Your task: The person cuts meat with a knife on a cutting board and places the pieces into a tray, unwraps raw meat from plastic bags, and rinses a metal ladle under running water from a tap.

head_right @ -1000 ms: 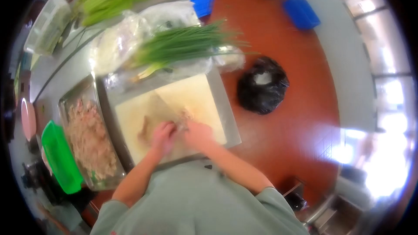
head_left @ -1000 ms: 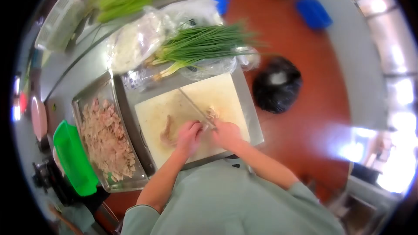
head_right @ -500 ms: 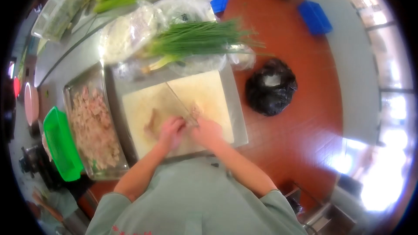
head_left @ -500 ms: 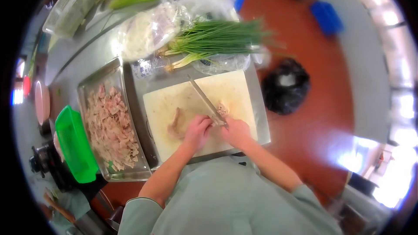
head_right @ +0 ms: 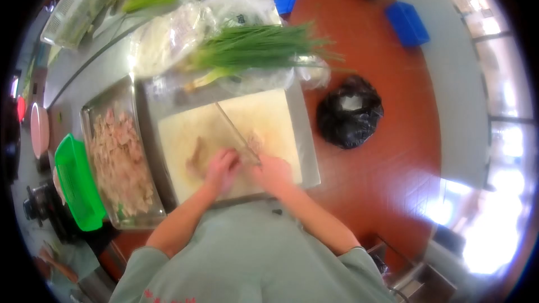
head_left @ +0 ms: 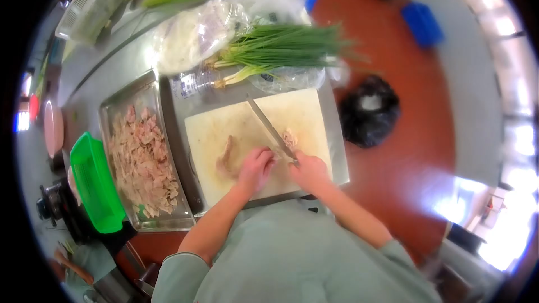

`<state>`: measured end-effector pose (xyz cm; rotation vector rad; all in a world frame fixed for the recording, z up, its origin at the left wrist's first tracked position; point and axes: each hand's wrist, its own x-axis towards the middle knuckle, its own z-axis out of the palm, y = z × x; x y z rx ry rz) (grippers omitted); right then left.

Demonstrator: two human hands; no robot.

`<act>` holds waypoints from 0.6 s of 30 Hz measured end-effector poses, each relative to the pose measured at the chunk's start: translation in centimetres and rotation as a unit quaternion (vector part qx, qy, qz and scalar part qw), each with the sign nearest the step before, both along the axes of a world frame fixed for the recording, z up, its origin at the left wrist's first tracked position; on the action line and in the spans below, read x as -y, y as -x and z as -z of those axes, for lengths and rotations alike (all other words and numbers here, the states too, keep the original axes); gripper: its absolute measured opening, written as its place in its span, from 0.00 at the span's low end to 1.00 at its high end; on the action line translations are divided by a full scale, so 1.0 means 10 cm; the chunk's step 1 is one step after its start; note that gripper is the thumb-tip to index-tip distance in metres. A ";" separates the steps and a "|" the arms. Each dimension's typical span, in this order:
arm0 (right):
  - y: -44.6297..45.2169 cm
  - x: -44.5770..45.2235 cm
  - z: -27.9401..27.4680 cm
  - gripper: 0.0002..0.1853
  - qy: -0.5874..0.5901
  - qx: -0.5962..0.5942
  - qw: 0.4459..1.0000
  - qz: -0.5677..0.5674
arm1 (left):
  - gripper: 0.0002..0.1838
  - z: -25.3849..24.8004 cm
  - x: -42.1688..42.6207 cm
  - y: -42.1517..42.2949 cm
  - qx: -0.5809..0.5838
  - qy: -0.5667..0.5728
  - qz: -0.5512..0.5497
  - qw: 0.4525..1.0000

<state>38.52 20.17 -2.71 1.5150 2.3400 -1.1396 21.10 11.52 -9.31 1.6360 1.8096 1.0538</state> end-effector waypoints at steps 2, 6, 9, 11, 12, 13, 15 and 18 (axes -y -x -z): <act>-0.21 0.07 -0.16 0.14 0.028 0.043 0.998 -0.038 | 0.09 -0.10 -0.02 0.00 0.012 0.018 -0.004 1.000; -0.25 0.25 -0.15 0.13 0.014 0.049 0.996 -0.069 | 0.09 0.02 -0.03 0.00 0.019 0.010 -0.003 1.000; 0.11 0.14 0.21 0.13 -0.022 0.040 0.997 -0.064 | 0.09 0.03 -0.02 0.01 -0.002 -0.007 0.019 1.000; 0.27 0.03 0.23 0.13 -0.033 -0.007 0.998 -0.044 | 0.10 -0.02 -0.02 0.05 -0.018 -0.017 0.042 0.999; 0.26 0.02 0.22 0.14 -0.032 -0.018 0.999 -0.022 | 0.10 -0.05 0.00 0.06 -0.024 -0.020 0.040 0.999; 0.18 0.01 0.21 0.14 -0.032 -0.026 0.999 -0.004 | 0.11 -0.09 0.05 0.04 -0.028 -0.022 0.034 0.999; 0.01 0.05 0.17 0.15 -0.018 -0.030 0.999 0.000 | 0.12 -0.13 0.12 0.02 -0.028 -0.017 0.021 0.999; -0.19 0.18 -0.02 0.15 0.007 -0.023 0.999 -0.022 | 0.13 -0.17 0.17 0.01 -0.008 0.000 0.021 1.000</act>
